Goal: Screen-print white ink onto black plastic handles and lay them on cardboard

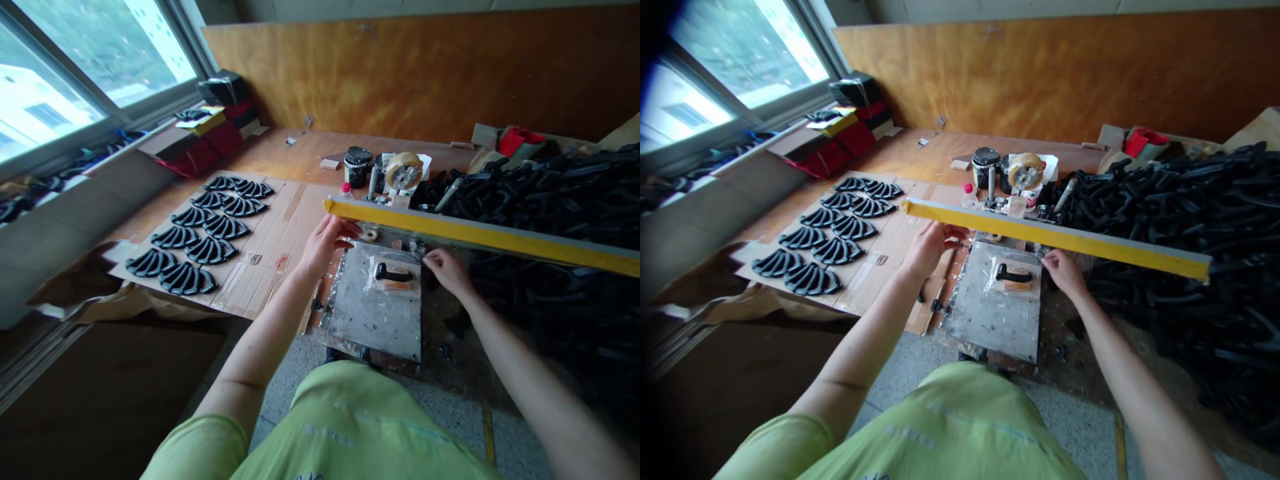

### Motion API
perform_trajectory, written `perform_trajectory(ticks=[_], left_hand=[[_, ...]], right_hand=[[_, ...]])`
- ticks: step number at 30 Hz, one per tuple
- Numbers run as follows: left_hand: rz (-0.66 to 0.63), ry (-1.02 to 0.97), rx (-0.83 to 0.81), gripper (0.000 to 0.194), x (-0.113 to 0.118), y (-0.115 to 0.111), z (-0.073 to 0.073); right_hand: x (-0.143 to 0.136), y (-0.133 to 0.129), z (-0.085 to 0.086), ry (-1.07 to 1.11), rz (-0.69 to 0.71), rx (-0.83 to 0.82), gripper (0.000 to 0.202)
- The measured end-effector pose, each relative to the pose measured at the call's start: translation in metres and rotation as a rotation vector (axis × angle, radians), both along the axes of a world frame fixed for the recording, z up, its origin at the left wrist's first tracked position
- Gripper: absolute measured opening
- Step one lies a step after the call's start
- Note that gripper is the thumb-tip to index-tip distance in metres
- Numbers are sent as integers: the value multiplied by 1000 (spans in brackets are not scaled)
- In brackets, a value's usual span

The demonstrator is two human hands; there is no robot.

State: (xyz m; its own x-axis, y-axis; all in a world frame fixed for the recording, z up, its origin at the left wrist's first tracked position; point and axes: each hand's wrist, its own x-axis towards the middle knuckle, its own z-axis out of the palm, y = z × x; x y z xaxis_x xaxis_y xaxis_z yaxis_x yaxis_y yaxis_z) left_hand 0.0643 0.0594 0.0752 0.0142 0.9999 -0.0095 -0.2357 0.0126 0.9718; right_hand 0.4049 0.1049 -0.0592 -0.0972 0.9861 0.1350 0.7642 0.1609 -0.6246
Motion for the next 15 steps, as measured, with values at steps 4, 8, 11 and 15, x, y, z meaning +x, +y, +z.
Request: perform_trajectory(ticks=[4,8,11,15], left_hand=[[49,-44,-92,50,4,-9,-23],[-193,-24,-452,59,24,-66,-75],[-261,-142,-595,61,41,-102,-107],[39,-86,-642,52,10,-111,-133]], right_hand=[[-42,-29,-22,-189,273,47,18],[-78,-56,-1,-216,244,148,9],[-121,-94,18,-219,311,212,12],[-163,-133,26,-224,593,237,22]])
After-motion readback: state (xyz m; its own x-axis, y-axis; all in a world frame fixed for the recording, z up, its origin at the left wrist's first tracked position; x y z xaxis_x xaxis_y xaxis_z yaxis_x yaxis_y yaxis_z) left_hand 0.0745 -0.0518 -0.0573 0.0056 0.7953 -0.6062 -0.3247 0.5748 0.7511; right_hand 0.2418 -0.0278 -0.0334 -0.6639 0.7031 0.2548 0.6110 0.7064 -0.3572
